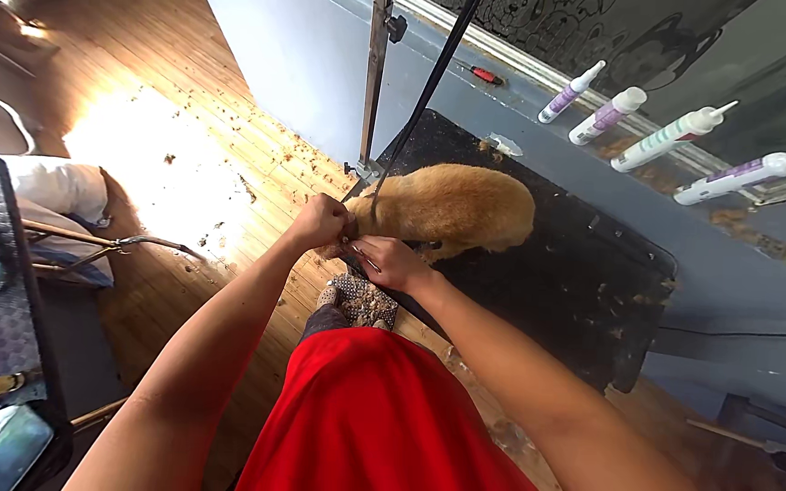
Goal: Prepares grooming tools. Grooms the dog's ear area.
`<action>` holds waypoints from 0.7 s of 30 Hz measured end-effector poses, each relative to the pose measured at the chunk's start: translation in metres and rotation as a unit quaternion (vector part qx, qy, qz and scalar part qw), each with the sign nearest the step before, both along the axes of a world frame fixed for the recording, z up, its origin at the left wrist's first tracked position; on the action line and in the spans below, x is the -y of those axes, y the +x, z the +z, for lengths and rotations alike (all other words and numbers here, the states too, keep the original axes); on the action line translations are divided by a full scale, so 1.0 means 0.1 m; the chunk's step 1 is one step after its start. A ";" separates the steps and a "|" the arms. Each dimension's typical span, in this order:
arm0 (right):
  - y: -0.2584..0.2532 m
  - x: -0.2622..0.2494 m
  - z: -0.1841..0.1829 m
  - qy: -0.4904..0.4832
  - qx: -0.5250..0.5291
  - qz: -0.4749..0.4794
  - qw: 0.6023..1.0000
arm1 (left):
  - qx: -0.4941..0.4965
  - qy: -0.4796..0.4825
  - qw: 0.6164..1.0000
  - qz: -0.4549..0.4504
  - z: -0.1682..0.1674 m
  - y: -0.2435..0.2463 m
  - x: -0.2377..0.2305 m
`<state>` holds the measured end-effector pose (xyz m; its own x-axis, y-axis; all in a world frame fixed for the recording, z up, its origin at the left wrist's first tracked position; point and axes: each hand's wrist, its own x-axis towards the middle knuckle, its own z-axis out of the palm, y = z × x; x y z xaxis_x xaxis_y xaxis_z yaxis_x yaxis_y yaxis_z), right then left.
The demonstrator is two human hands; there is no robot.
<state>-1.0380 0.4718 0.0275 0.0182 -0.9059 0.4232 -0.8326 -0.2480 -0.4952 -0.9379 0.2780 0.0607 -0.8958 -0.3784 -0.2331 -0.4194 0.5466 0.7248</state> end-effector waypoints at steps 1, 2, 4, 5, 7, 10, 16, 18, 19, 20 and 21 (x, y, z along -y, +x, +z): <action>-0.02 0.00 0.00 0.002 -0.004 0.002 1.000 | 0.000 0.001 1.000 0.003 0.00 0.00 0.00; -0.03 -0.02 0.02 -0.009 -0.004 0.000 1.000 | -0.002 0.003 1.000 0.006 0.01 0.00 0.01; -0.02 -0.04 0.02 -0.029 0.000 -0.006 1.000 | -0.007 0.006 1.000 0.008 0.03 0.00 0.03; -0.01 -0.05 0.00 -0.015 -0.003 -0.010 1.000 | -0.003 0.008 1.000 0.004 0.04 0.00 0.03; -0.03 -0.03 -0.03 0.034 -0.021 -0.012 0.999 | 0.007 0.001 1.000 -0.011 0.03 0.00 0.00; -0.02 0.07 0.03 0.072 -0.050 -0.018 0.996 | 0.005 -0.012 1.000 -0.018 0.01 -0.02 -0.02; 0.12 0.32 0.21 0.234 0.390 -0.292 0.841 | 0.003 -0.023 1.000 -0.005 -0.07 -0.04 -0.07; 0.13 0.35 0.21 0.186 0.596 -0.335 0.706 | 0.009 -0.009 1.000 0.010 -0.07 -0.03 -0.04; 0.13 0.34 0.22 0.158 0.660 -0.344 0.649 | 0.014 -0.002 1.000 0.015 -0.05 -0.02 -0.03; 0.11 0.32 0.23 0.140 0.704 -0.348 0.603 | 0.017 0.003 1.000 0.019 -0.03 -0.02 -0.01; 0.10 0.29 0.23 0.124 0.737 -0.348 0.566 | 0.018 0.010 0.999 0.025 -0.01 -0.01 0.00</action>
<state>-1.0277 0.4424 0.0507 -0.5873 -0.5111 -0.6276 0.6762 0.1161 -0.7275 -0.9384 0.2780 0.0594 -0.8666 -0.4183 -0.2722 -0.4720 0.5100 0.7191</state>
